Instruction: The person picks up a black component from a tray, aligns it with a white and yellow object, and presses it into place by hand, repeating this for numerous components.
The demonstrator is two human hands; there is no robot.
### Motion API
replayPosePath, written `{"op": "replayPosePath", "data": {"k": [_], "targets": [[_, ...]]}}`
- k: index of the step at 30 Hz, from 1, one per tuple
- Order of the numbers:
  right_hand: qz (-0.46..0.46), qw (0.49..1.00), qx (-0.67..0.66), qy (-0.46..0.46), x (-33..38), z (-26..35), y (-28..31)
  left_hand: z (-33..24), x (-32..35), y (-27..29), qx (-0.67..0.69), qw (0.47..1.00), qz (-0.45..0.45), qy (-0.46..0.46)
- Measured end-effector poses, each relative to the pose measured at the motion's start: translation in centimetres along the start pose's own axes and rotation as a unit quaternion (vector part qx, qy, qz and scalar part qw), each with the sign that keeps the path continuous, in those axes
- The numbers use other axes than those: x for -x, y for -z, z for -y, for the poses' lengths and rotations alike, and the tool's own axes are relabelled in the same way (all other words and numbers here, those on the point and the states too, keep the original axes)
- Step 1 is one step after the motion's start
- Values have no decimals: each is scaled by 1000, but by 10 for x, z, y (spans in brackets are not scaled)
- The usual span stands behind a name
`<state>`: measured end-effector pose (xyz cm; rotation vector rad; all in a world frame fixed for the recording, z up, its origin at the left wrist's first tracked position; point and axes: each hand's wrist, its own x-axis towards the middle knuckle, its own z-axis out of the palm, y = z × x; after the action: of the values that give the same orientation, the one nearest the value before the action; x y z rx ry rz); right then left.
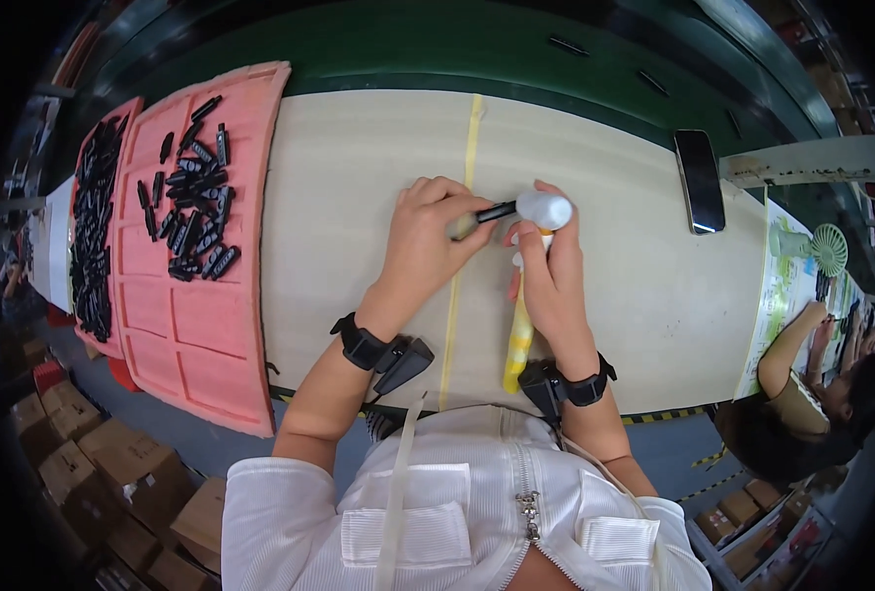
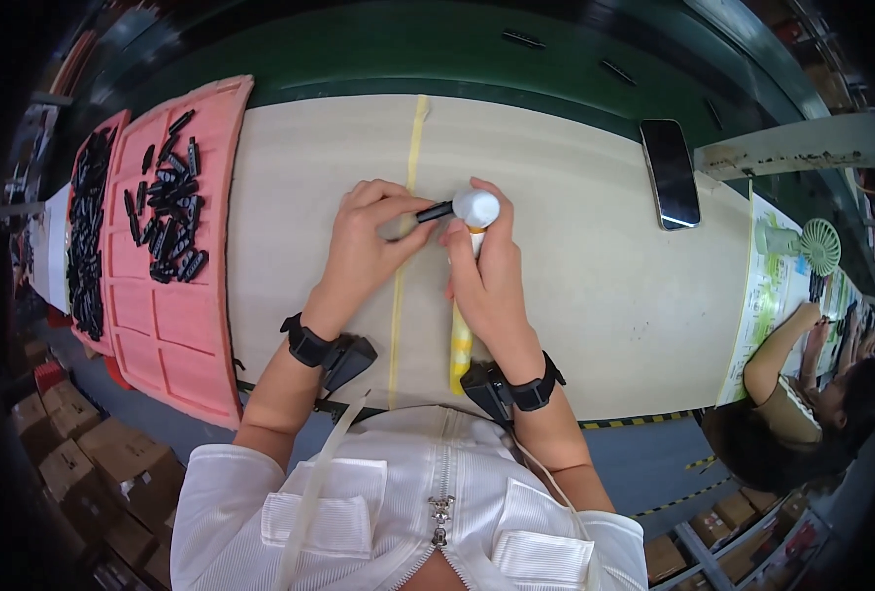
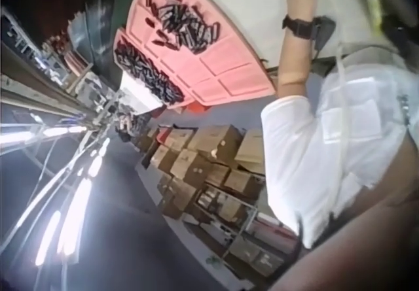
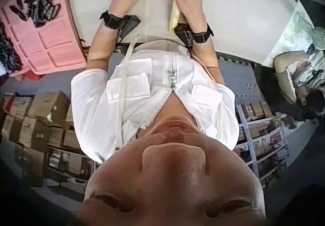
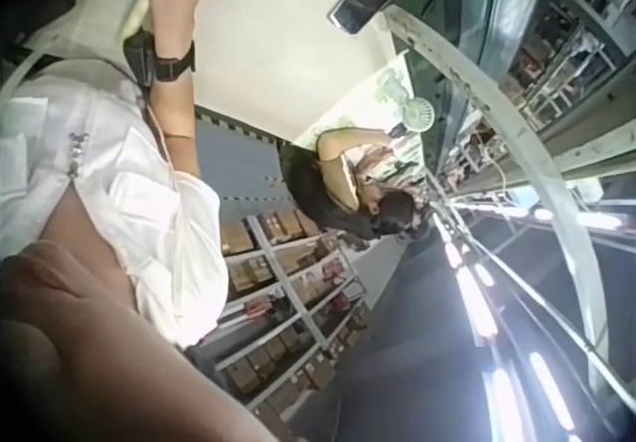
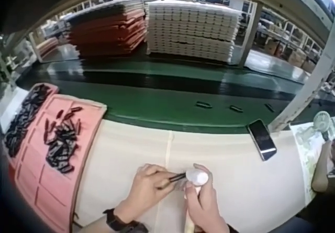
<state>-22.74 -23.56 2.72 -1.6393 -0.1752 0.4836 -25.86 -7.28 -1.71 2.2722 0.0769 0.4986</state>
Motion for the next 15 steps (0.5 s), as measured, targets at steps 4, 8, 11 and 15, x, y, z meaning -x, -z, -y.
{"op": "replayPosePath", "data": {"k": [4,8,11,15], "targets": [[-17,996,67,62,3,-1,-6,1,0,-1,1,1000,5,-9],[-1,992,117,44,-4,-15,-6,1,1,-2,0,1000,4,-11],[2,995,97,29,-6,-17,0,0,1,-3,18,1000,2,-16],[-96,994,-53,-6,-7,-13,9,-7,3,2,144,988,31,44]]}}
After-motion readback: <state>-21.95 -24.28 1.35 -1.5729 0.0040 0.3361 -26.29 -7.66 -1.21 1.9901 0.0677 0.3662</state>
